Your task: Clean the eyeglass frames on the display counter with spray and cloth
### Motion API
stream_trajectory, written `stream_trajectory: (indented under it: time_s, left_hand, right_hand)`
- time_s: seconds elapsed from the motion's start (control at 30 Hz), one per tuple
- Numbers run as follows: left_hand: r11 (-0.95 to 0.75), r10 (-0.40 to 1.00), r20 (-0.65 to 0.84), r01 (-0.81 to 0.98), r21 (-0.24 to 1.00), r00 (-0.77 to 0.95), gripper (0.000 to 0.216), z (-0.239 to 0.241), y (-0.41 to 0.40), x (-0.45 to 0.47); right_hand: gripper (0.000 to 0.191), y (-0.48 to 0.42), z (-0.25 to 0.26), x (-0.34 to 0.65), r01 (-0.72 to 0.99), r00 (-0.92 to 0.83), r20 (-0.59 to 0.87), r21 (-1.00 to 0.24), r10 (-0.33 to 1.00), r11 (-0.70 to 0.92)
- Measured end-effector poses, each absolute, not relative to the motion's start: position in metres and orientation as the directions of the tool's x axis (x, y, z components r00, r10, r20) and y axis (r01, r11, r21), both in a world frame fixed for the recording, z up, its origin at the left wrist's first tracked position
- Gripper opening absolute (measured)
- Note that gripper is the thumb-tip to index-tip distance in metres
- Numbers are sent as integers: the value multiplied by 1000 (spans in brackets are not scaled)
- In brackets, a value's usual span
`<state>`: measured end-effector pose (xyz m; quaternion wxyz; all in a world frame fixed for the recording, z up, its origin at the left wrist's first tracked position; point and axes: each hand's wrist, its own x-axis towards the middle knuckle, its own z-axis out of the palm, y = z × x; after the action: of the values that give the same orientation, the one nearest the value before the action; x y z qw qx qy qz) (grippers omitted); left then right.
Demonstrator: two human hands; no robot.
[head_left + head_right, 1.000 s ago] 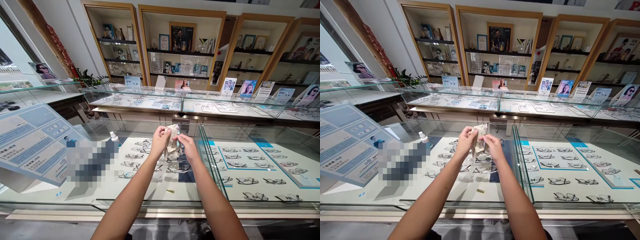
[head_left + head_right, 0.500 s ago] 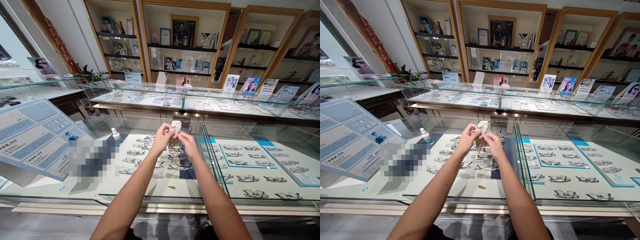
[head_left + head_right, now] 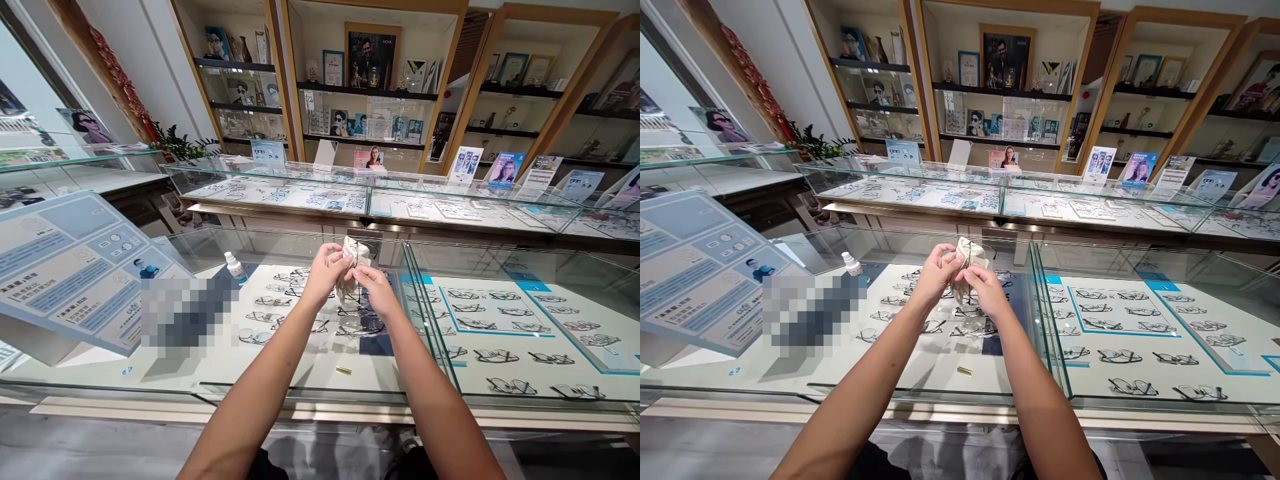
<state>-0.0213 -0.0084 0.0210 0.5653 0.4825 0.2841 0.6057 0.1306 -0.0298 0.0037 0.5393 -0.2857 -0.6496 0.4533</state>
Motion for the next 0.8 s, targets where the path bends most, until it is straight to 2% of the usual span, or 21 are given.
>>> stream_trajectory:
  time_s: [0.07, 0.23, 0.43, 0.6, 0.8]
  left_hand:
    - [-131, 961, 218, -411, 902, 171, 62, 24, -9, -23]
    - [-27, 914, 178, -382, 924, 365, 46, 26, -10, -29]
    - [71, 879, 170, -476, 877, 445, 44, 25, -10, -32]
    - [3, 898, 200, -459, 888, 392, 46, 26, -11, -32]
    - [-119, 926, 249, -406, 906, 284, 45, 24, -10, -27]
  right_hand:
    - [35, -30, 4, 131, -133, -274, 438, -899, 857, 417]
    - [38, -29, 2, 132, -151, -310, 429, -903, 849, 402]
    - [35, -27, 0, 132, -213, -328, 374, -924, 868, 318]
    - [34, -28, 0, 133, -241, -345, 339, -933, 876, 266]
    - [34, -32, 5, 133, -180, -396, 287, -956, 872, 233]
